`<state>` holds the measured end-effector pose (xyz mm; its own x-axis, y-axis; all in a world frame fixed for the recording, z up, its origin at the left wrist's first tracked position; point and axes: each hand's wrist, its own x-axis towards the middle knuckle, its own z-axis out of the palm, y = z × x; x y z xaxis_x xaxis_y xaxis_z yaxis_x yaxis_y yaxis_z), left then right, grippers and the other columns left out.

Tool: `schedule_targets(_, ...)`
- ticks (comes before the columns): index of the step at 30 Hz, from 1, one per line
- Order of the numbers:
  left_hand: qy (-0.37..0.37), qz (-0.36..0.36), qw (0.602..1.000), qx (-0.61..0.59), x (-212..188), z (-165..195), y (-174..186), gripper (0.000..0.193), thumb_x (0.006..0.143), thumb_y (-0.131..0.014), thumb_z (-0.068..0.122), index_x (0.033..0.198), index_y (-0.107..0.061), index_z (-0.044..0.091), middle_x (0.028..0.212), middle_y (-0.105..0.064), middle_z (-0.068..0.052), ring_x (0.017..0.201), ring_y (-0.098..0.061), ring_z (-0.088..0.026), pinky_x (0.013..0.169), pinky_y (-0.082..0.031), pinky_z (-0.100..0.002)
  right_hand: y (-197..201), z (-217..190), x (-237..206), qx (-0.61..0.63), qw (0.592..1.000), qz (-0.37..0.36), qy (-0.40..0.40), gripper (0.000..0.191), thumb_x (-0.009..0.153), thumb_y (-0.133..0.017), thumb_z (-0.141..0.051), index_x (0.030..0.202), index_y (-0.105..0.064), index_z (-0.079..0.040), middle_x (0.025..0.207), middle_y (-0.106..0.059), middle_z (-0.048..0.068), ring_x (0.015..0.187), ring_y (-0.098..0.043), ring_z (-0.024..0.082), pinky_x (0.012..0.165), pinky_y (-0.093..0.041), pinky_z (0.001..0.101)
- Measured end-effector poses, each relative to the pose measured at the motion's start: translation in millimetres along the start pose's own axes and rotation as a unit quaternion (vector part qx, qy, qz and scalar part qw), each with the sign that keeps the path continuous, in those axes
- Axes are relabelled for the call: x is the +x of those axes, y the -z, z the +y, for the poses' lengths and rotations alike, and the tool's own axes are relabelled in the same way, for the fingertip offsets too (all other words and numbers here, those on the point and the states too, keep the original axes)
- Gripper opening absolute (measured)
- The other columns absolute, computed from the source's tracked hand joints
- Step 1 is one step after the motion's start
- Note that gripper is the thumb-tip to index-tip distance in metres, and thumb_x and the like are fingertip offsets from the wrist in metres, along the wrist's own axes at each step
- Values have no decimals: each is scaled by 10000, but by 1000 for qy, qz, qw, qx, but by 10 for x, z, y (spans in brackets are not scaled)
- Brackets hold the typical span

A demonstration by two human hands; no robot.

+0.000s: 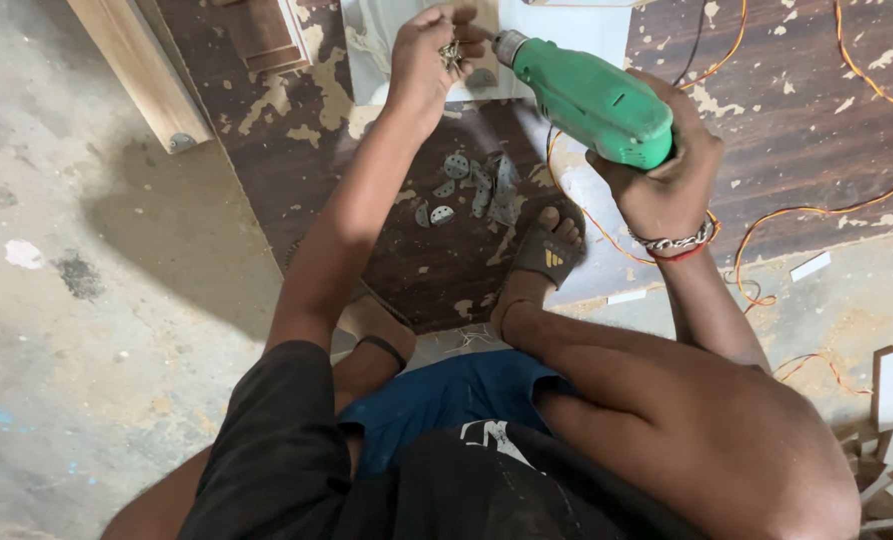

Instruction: The person positions a white marble-patterned panel on the floor and places a wooden frame on top. They then use a green corded drill to drive screws into the frame, securing it to the panel. The person repeatedly picks screws from a small wooden box and fastens them at multiple points along the frame.

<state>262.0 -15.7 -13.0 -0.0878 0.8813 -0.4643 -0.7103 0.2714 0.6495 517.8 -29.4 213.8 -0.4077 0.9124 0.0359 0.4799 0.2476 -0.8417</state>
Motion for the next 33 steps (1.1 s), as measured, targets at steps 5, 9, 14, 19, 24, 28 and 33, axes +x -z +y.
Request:
schedule_targets(5, -39, -96, 995, 6, -149, 137, -76, 234, 1057, -486, 227, 1082, -619, 36, 1014, -770, -110, 844, -715, -175, 690, -512, -312, 25, 24, -72, 18, 1000, -1, -2, 541, 870, -855, 89, 1351, -611, 42, 1219, -744, 142, 1131, -712, 168, 1018, -579, 309)
schedule_targets(9, -47, -107, 993, -24, -111, 85, 8, 203, 1082, -620, 191, 1084, -702, 6, 956, -716, -67, 871, -680, -157, 768, -520, -314, 23, 22, -105, 16, 1000, 6, 12, 530, 884, -863, 85, 1348, -610, 40, 1233, -741, 146, 1136, -713, 167, 1019, -577, 308)
schedule_targets(14, 2, -99, 986, -131, -33, -37, 107, 143, 996, -746, 162, 1065, -724, 38, 942, -721, -46, 820, -663, -147, 692, -489, -284, 6, 37, -133, 14, 1000, 7, 7, 599, 876, -872, 71, 1403, -591, 30, 1282, -735, 147, 1159, -714, 178, 1028, -577, 313)
schedule_targets(19, 24, -131, 974, -185, -48, -74, 132, 178, 972, -761, 243, 995, -688, 83, 945, -740, -58, 803, -663, -137, 644, -476, -275, -12, 53, -148, 22, 999, 9, 30, 589, 882, -874, 72, 1388, -573, 36, 1278, -720, 161, 1189, -704, 194, 1051, -569, 323)
schedule_targets(24, 35, -105, 976, -189, -75, -97, 88, 198, 974, -754, 253, 1017, -686, 72, 926, -721, -35, 823, -669, -142, 675, -499, -292, -15, 33, -139, -9, 1000, 5, 28, 564, 893, -869, 64, 1377, -579, 44, 1238, -736, 176, 1147, -726, 210, 1011, -583, 325)
schedule_targets(28, 23, -92, 981, -167, -75, -97, 43, 222, 974, -765, 274, 1014, -689, 69, 884, -698, -33, 782, -654, -142, 672, -506, -284, -16, -12, -131, -73, 995, 0, 66, 475, 949, -815, 41, 1375, -606, 22, 1237, -749, 190, 1109, -774, 250, 974, -603, 311)
schedule_targets(33, 14, -81, 985, -154, -100, -56, 3, 257, 962, -778, 303, 987, -694, 61, 854, -693, -44, 747, -647, -159, 687, -540, -310, 3, -59, -35, -206, 967, -29, 146, 510, 757, -775, 5, 1252, -650, 13, 1222, -778, 232, 851, -741, 305, 789, -574, 363)
